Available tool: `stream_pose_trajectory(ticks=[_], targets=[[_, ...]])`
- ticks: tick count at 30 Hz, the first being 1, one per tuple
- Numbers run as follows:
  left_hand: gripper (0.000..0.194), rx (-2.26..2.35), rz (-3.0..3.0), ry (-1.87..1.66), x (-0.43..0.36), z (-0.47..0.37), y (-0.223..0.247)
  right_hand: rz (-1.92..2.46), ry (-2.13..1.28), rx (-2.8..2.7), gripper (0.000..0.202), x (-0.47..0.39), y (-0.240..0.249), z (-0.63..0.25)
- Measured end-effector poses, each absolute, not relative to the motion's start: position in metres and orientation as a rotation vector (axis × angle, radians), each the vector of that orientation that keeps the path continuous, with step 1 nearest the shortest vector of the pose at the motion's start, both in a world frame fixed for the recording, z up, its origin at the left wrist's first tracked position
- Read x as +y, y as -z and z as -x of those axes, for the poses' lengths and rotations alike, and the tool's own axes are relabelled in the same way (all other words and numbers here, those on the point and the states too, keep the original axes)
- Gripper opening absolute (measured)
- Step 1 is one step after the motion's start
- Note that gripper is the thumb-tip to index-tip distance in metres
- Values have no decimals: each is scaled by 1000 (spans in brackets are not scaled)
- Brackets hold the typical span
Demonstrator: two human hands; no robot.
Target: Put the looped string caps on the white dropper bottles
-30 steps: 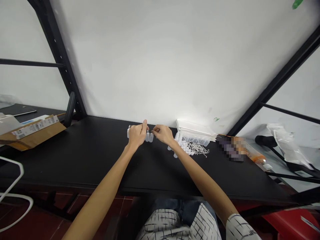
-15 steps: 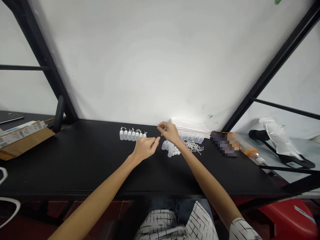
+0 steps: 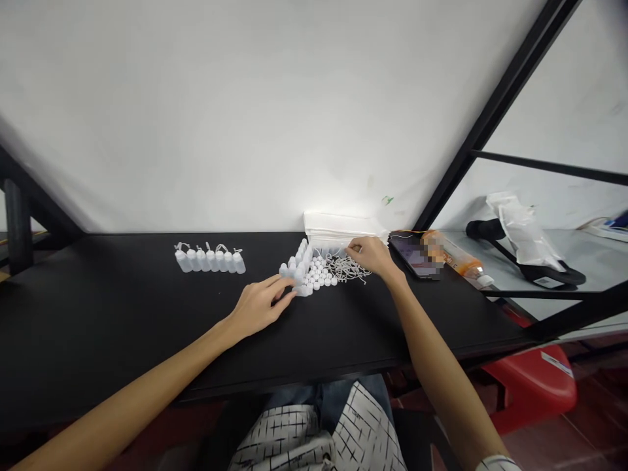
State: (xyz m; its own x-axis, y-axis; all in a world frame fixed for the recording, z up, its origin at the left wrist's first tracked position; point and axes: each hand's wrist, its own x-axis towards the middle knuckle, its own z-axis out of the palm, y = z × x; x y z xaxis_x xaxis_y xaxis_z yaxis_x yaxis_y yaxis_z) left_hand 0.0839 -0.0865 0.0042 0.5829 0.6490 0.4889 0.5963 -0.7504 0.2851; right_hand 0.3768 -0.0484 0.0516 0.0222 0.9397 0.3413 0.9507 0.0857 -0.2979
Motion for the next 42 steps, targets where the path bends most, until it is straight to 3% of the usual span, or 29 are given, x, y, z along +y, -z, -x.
stream_pose_trajectory(ticks=[7,16,19,25,29,42], targets=[[34,931,-2924,-796,-93,-90,-4,1867,-135,-2047,16,-56,-64,-382],[29,819,-3329,-730,-104,-112,-12,1835,-771,-2045,11,-54,-61,-402],[21,748,-3423,-655,-101,-123,-17,1794,-786,-2023,7,-50,-57,-405],[20,808,-3389,-490,-97,-129,-13,1696,-729,-1944,22,-46,-51,-412],[30,800,-3240,-564,-102,-125,-10,1653,-701,-1888,28,-43,-47,-414],[20,1091,-2723,-623,-99,-121,-15,1468,-702,-1633,32,-55,-60,-401]])
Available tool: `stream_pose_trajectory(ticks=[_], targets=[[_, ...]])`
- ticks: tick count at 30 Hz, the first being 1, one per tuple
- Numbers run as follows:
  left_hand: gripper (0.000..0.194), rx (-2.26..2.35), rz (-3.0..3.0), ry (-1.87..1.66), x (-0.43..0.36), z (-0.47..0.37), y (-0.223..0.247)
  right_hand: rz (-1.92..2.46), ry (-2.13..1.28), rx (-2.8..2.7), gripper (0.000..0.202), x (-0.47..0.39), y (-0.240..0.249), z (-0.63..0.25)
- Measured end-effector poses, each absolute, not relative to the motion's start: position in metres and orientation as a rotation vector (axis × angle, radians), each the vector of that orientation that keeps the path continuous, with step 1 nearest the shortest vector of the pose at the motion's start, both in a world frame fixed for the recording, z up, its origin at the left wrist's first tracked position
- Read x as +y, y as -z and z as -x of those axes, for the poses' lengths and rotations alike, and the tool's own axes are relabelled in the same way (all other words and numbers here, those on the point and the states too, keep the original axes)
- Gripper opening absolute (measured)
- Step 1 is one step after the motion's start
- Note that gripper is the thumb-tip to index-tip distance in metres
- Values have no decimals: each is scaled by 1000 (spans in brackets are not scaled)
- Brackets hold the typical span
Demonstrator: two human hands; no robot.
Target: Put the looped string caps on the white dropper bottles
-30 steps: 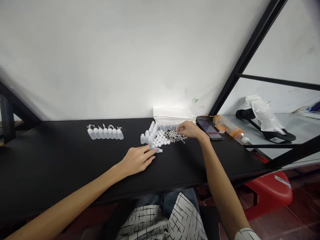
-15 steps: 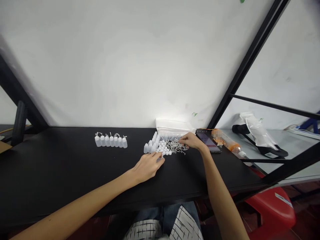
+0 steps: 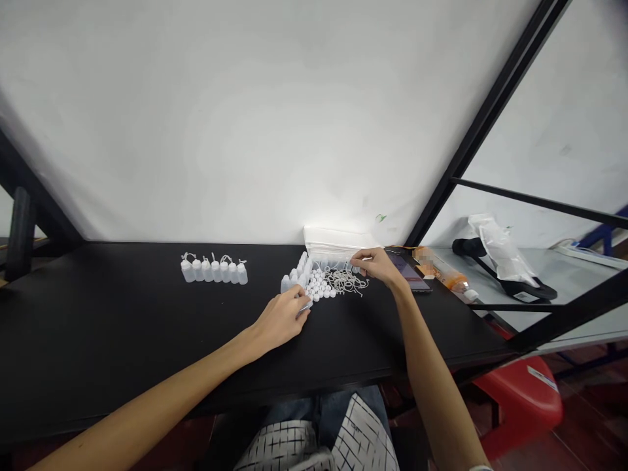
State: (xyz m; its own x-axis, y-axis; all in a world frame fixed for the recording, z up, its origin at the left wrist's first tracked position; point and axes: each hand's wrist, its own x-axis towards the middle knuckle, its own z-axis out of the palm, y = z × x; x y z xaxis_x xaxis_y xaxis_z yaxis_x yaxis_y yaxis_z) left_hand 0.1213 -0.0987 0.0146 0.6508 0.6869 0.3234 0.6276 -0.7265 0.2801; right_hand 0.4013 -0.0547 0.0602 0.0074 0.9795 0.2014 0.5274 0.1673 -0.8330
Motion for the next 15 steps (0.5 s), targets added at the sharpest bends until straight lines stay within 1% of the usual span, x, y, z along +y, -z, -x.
stream_pose_trajectory(ticks=[5,8,11,15], targets=[[20,1152,-2671,-459,-101,-121,-23,1381,-792,-1637,27,-56,-60,-393],[20,1140,-2618,-427,-101,-121,-25,1367,-878,-1706,26,-59,-62,-384],[19,1102,-2552,-512,-100,-120,-25,1380,-1008,-1790,29,-65,-64,-374],[23,976,-2394,-757,-101,-121,-25,1290,-1176,-1884,30,-70,-65,-363]])
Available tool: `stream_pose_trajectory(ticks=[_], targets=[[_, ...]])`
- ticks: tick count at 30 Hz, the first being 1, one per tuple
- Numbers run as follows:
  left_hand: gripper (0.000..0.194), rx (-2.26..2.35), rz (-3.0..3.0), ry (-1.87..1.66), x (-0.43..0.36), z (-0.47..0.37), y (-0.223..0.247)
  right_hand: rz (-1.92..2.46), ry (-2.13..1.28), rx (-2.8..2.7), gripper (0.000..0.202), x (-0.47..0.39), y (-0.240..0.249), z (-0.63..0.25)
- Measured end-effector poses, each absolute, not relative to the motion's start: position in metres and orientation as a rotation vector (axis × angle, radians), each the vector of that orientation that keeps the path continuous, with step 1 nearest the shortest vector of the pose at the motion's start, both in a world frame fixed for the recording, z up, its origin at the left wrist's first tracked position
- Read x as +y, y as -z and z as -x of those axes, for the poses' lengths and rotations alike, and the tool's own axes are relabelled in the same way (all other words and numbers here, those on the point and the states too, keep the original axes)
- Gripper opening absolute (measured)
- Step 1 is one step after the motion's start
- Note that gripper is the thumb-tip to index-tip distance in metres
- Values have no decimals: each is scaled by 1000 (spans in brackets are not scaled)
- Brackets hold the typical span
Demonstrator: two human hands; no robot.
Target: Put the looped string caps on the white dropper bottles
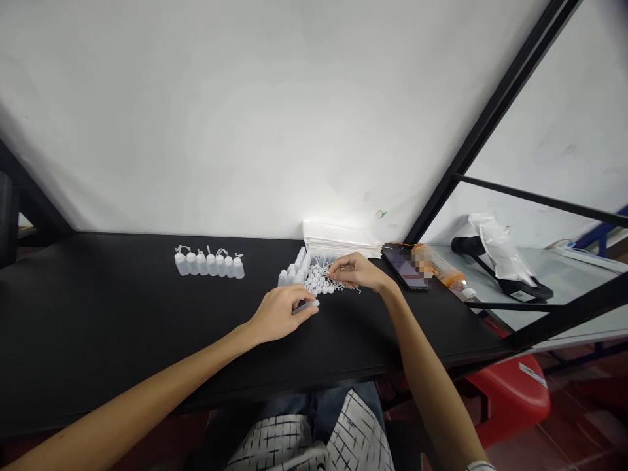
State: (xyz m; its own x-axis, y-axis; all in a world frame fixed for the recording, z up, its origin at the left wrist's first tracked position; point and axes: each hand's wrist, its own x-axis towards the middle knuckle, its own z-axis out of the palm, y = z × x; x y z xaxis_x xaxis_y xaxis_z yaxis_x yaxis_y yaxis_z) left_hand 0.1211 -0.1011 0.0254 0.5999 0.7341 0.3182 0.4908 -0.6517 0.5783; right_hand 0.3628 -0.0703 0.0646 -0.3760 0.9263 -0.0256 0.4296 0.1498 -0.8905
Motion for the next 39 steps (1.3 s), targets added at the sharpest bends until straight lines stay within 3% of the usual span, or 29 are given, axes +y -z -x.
stream_pose_trajectory(ticks=[6,14,39], targets=[[33,800,-1995,-1001,-104,-122,-33,1085,-1387,-1920,25,-77,-65,-351],[40,769,-1605,-920,-98,-122,-32,855,-1511,-1878,19,-82,-68,-343],[29,787,-1786,-901,-105,-124,-39,1012,-1401,-1852,28,-86,-68,-332]])
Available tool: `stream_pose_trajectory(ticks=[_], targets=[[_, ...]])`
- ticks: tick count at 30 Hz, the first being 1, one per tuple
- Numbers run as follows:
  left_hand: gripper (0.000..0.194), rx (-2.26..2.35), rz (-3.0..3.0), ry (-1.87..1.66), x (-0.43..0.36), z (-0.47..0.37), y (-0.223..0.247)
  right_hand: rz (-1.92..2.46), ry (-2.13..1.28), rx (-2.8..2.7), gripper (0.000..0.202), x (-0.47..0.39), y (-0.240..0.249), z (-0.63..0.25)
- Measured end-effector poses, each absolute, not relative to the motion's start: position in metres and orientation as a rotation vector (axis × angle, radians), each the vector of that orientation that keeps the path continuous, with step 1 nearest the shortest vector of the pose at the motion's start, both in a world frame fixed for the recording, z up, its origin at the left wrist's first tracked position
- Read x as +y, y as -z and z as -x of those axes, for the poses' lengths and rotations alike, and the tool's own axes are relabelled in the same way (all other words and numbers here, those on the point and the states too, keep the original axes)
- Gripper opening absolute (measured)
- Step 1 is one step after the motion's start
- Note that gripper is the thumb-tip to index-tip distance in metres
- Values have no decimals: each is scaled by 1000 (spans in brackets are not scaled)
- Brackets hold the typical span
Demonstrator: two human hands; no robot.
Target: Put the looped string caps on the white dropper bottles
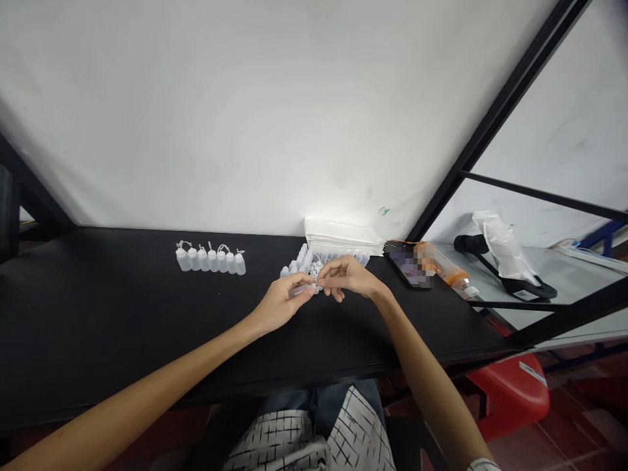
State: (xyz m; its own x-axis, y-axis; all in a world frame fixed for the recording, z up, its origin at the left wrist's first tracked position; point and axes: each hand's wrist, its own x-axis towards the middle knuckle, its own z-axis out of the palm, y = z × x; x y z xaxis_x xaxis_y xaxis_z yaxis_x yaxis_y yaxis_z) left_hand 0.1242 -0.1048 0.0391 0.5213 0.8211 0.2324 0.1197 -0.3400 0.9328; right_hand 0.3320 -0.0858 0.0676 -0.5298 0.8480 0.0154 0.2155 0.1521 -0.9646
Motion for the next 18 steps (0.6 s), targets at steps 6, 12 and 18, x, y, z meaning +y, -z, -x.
stream_pose_trajectory(ticks=[6,12,18], targets=[[23,838,-1788,-890,-102,-121,-37,909,-1383,-1930,28,-85,-63,-329],[12,796,-1585,-889,-95,-118,-34,889,-1323,-1880,28,-87,-60,-321],[10,767,-1613,-965,-95,-116,-36,879,-1285,-1875,29,-89,-61,-318]])
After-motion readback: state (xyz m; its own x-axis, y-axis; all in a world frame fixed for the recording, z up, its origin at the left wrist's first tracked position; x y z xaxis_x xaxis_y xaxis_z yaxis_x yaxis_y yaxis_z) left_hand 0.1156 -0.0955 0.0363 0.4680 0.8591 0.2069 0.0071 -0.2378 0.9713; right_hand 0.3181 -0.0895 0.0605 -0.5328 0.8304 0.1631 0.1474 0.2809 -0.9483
